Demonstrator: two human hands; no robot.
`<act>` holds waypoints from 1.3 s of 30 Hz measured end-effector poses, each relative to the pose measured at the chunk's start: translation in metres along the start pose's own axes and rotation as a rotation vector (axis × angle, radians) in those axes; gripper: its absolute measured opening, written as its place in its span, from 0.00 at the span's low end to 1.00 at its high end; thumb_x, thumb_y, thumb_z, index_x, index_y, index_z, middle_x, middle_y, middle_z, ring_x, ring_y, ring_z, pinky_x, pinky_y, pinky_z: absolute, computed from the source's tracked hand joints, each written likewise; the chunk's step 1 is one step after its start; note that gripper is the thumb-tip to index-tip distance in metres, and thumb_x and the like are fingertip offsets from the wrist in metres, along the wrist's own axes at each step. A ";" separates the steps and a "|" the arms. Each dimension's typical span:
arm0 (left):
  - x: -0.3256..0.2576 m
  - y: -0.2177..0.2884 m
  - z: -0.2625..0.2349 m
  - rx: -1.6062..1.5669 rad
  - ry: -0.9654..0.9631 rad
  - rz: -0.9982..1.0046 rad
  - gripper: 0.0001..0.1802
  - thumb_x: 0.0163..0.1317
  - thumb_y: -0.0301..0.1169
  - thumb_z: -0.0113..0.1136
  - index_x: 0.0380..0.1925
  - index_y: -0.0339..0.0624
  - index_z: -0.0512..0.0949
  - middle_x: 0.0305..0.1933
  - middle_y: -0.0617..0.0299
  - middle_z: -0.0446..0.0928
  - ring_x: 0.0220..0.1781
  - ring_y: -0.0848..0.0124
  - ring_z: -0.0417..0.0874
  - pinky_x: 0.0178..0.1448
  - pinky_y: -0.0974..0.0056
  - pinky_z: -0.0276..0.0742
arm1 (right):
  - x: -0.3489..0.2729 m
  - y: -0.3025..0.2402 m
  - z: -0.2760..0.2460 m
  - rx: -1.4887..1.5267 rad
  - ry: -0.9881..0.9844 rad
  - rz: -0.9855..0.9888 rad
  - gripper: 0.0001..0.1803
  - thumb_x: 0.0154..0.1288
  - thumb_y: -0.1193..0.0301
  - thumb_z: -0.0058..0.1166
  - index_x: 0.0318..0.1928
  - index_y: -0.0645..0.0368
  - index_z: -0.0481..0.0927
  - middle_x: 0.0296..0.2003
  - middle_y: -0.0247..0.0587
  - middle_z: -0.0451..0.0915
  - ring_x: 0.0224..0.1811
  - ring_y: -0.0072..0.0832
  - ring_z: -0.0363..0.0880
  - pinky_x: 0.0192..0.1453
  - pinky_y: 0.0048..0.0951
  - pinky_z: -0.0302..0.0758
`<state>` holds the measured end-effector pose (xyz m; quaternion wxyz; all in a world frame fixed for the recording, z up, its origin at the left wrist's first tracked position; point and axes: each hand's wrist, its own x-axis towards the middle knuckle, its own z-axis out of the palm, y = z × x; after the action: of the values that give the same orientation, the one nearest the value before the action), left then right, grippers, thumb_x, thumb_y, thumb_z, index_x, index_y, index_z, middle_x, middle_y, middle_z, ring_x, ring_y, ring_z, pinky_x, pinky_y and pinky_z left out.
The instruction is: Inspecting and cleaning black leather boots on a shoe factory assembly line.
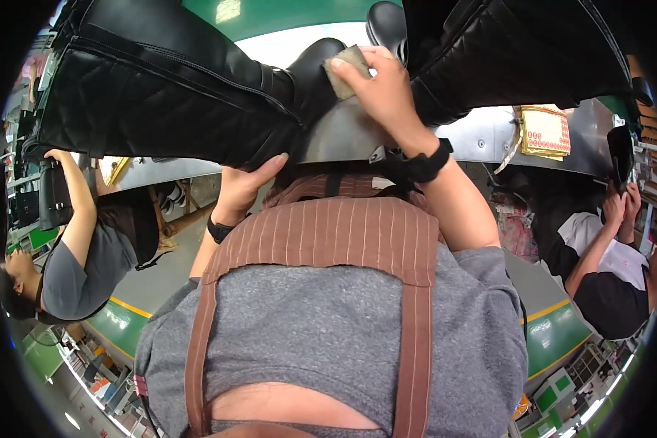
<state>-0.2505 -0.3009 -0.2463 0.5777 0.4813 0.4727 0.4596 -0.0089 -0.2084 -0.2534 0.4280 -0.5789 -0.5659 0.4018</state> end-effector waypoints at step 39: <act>0.013 -0.003 0.006 -0.185 0.054 -0.085 0.25 0.58 0.17 0.63 0.58 0.35 0.73 0.57 0.60 0.76 0.57 0.69 0.77 0.65 0.64 0.70 | -0.091 0.073 -0.236 -0.982 0.707 0.278 0.07 0.58 0.66 0.63 0.35 0.54 0.86 0.31 0.47 0.85 0.37 0.46 0.84 0.43 0.41 0.79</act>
<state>-0.2422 -0.2889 -0.2500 0.6259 0.3927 0.4636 0.4890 0.2348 -0.3088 -0.2509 0.2166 -0.8747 -0.4280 -0.0695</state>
